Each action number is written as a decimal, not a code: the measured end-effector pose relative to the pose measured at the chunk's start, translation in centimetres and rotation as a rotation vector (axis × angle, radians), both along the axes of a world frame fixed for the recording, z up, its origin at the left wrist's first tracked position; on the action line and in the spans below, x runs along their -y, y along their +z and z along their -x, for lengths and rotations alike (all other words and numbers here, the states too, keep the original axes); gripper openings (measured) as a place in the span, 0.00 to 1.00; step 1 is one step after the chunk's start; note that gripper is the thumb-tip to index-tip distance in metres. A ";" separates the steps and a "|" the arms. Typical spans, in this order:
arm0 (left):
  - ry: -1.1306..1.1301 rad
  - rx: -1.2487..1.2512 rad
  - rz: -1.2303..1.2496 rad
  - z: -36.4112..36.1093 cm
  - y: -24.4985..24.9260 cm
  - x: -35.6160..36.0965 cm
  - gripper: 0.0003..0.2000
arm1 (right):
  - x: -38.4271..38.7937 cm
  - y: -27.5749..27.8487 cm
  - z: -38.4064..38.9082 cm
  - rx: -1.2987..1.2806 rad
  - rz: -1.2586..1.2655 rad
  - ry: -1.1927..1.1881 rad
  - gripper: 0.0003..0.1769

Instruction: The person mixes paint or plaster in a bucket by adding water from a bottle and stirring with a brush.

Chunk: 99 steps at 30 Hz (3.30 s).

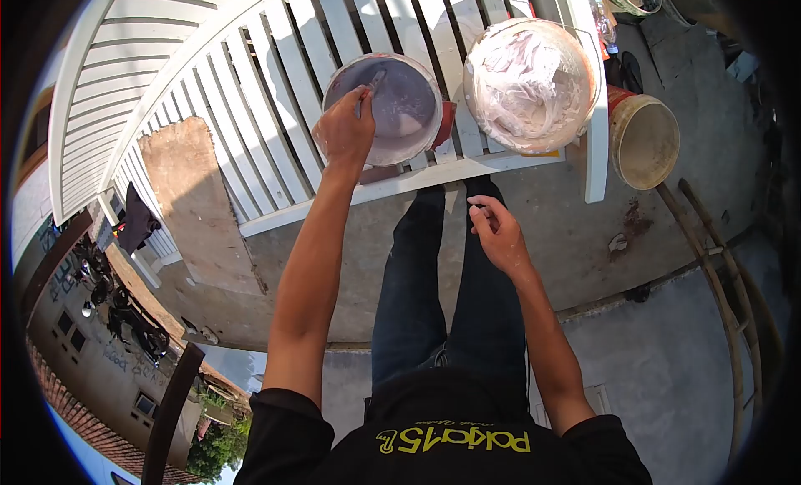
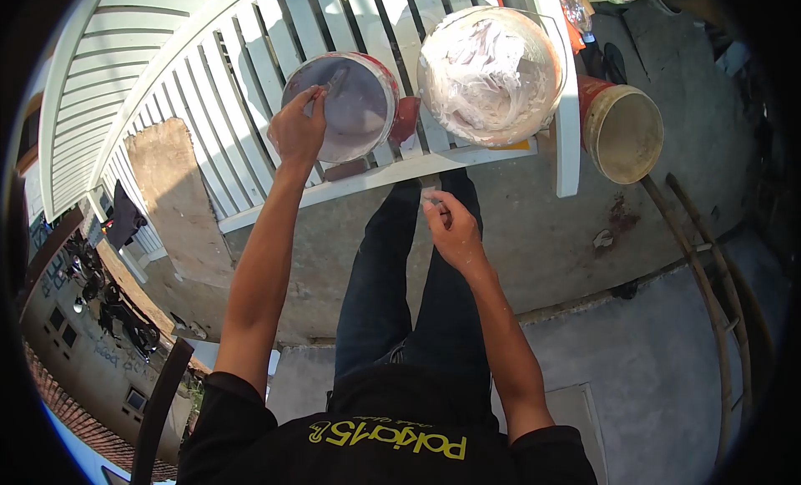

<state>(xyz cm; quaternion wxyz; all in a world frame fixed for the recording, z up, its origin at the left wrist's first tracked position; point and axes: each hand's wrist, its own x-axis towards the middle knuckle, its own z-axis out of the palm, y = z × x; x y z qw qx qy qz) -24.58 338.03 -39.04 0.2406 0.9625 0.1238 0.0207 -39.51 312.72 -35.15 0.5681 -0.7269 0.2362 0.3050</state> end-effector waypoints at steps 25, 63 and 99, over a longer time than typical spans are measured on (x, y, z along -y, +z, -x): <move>0.598 -0.320 0.238 2.2 0.0 4.3 0.18 | 33.4 -14.7 -25.2 0.282 0.170 -0.395 0.14; -0.081 -0.122 0.645 6.0 12.7 13.0 0.24 | 23.8 16.0 -20.6 0.813 0.752 0.746 0.17; -0.026 -0.644 0.609 13.5 10.3 5.4 0.25 | -3.0 9.2 -19.2 0.638 -0.201 1.579 0.13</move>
